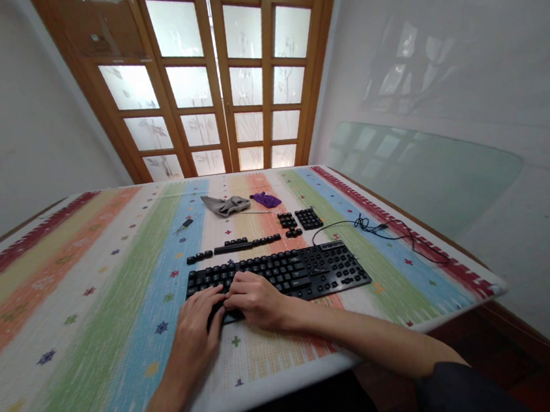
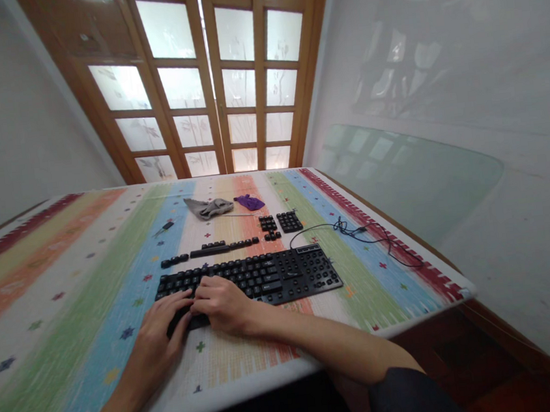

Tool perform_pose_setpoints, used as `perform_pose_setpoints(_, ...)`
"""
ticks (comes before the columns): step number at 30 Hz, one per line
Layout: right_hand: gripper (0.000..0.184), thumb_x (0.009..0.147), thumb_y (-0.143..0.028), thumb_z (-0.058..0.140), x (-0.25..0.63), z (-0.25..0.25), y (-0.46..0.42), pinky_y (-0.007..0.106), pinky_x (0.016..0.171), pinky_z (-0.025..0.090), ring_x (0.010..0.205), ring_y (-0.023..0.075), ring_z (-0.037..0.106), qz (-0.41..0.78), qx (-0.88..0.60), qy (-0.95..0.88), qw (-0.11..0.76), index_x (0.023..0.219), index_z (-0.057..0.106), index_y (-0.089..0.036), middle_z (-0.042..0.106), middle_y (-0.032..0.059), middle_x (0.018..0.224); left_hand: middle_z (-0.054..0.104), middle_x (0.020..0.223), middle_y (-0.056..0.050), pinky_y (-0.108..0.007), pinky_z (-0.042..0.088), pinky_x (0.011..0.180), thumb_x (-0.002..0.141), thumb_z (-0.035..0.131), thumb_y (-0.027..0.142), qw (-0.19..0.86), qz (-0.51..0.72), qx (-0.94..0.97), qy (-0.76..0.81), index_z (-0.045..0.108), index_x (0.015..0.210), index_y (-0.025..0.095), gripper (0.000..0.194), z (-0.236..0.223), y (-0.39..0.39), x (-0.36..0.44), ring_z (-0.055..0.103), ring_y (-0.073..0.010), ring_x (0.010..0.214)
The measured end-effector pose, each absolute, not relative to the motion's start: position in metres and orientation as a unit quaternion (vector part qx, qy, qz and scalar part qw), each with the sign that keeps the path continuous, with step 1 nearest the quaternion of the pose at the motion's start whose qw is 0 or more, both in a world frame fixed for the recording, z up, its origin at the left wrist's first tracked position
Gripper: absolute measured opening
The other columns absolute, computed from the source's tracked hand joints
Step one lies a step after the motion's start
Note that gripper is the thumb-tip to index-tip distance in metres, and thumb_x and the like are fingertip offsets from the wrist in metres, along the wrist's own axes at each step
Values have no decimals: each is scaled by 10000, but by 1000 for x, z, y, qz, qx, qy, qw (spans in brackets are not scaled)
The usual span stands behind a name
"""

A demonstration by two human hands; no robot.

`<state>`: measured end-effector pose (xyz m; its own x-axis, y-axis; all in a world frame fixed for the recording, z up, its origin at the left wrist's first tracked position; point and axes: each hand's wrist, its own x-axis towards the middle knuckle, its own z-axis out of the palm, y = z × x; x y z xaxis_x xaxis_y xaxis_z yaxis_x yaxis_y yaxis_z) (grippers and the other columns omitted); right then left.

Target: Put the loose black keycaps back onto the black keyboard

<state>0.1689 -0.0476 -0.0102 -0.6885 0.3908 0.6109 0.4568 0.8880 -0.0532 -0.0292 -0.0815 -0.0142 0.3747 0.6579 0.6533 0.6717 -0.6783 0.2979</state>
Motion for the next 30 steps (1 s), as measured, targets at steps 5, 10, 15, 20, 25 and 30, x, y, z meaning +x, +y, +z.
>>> perform_pose_setpoints(5,147,922,-92,586,170,-6,-50,320,759,490,824,194,558,-20,-239,-913,330,889,695,-184,694,69,871,709,1184,-77,-497,521,979,974,498,271,4,-388,-827,-406,638,1124,231,209,-14,-81,-30,651,-280,1113)
perform_pose_setpoints(10,143,930,-130,574,171,3,-55,337,781,520,802,194,578,8,-247,-903,350,854,688,-171,707,83,849,712,1167,-77,-496,524,962,988,491,285,8,-388,-829,-403,636,1099,230,191,-13,-81,-29,653,-276,1091)
perform_pose_setpoints(15,157,922,-117,569,172,1,-56,341,790,531,783,177,616,34,-235,-890,389,834,686,-174,732,71,842,707,1167,-71,-492,521,955,997,486,289,9,-390,-830,-399,635,1092,236,184,-12,-81,-27,648,-273,1093)
perform_pose_setpoints(20,137,910,-115,588,172,-2,-56,333,783,531,753,162,637,65,-248,-874,413,833,682,-177,742,49,815,699,1192,-77,-498,513,966,999,485,295,6,-390,-831,-398,628,1114,228,195,-11,-82,-27,635,-275,1112)
perform_pose_setpoints(25,104,896,-117,613,172,-1,-58,330,775,527,731,161,630,75,-271,-869,407,851,688,-175,734,48,804,690,1213,-81,-497,509,968,1004,485,282,16,-380,-837,-394,613,1143,227,197,-11,-81,-28,623,-276,1129)
perform_pose_setpoints(30,69,886,-129,636,171,-3,-60,317,741,519,739,170,607,70,-290,-862,410,857,682,-170,715,51,784,689,1208,-84,-491,509,964,999,498,288,20,-384,-835,-392,617,1135,213,196,-11,-81,-27,620,-275,1124)
